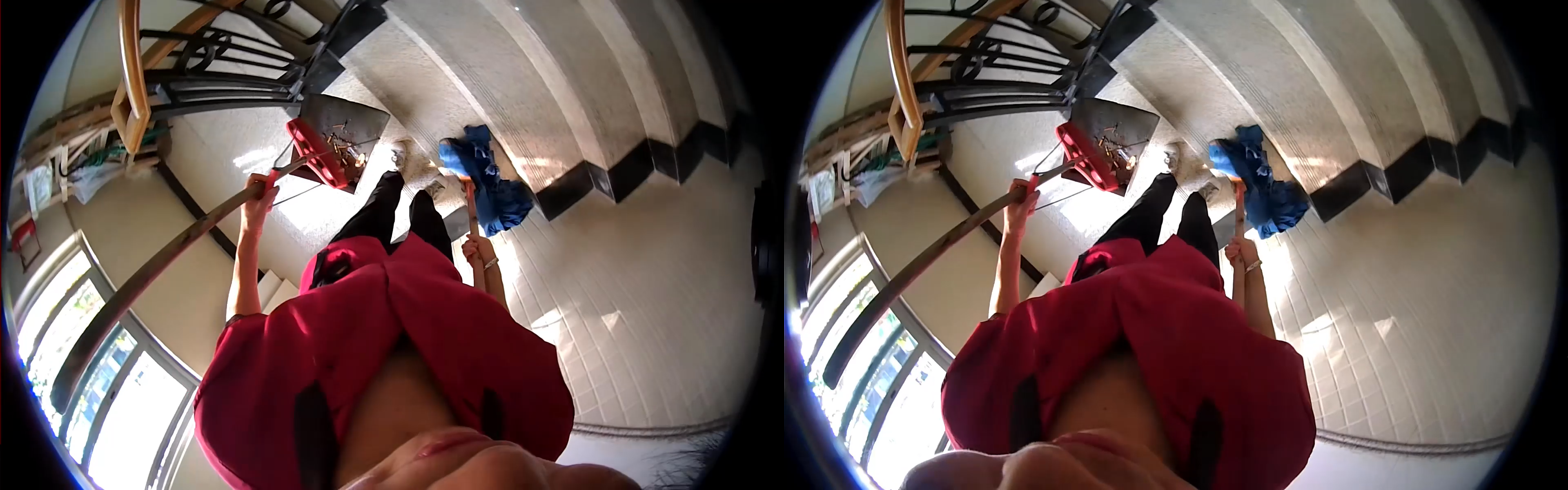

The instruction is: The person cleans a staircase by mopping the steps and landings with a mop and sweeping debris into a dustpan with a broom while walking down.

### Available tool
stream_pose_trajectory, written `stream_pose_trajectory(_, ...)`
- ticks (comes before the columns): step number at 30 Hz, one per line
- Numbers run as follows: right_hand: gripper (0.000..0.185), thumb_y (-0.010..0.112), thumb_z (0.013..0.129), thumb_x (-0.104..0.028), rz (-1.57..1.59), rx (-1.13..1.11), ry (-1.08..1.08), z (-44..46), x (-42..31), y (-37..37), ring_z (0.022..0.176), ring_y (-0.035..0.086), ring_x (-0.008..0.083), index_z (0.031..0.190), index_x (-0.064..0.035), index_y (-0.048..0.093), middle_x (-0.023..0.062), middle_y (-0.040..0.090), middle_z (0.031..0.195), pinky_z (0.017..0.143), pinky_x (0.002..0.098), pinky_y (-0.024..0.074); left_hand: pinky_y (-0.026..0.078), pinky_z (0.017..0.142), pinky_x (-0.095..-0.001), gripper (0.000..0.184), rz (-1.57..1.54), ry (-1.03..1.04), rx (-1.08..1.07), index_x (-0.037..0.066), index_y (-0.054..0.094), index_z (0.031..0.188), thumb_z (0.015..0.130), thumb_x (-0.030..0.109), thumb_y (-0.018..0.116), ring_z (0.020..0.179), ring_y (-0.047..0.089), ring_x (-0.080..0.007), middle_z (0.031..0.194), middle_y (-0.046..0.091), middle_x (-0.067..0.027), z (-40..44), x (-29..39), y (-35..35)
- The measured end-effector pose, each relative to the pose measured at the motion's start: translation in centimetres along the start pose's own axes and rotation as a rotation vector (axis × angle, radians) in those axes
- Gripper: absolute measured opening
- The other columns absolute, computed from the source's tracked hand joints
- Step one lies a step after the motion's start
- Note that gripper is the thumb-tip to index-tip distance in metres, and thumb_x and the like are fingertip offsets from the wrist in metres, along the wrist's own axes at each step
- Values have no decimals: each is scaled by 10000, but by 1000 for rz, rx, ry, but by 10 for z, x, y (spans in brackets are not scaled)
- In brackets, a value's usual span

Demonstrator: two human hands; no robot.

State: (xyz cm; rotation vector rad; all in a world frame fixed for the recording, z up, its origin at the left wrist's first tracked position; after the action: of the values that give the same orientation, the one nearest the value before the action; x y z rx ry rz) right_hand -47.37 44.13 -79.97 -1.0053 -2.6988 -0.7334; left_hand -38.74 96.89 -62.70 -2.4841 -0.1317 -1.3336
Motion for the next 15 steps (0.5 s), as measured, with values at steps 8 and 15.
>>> stream_pose_trajectory(8, 207, 438, 760, -63, -662, -167, -72, 53, -54, 160, 378, 308, 55, 595, -112, 323, -46, 288, 468, 348, 194, 247, 332, 517, -199, 194, 253, 66, 0, 50, 485, 802, 671, 24, 625, 590, 373, -52, 625, 415, 24, 48, -81, -6)
stream_pose_trajectory(15, 144, 439, 783, -41, -681, -249, 97, 19, 9, 261, 390, 336, 55, 666, -83, 367, -31, 316, 471, 355, 192, 273, 361, 545, -214, 195, 143, 79, 21, 44, 492, 792, 649, -18, 608, 621, 404, -72, 682, 458, 10, 47, -143, -25)
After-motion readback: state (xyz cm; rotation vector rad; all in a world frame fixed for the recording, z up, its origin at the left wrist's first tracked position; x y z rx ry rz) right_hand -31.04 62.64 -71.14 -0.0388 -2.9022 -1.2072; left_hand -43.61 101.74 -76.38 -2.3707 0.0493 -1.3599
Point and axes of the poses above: each hand's wrist, its own z-axis towards the middle knuckle, its own y-axis out of the palm, x = y × z, the point moved 4 cm from there along z, towards the middle knuckle
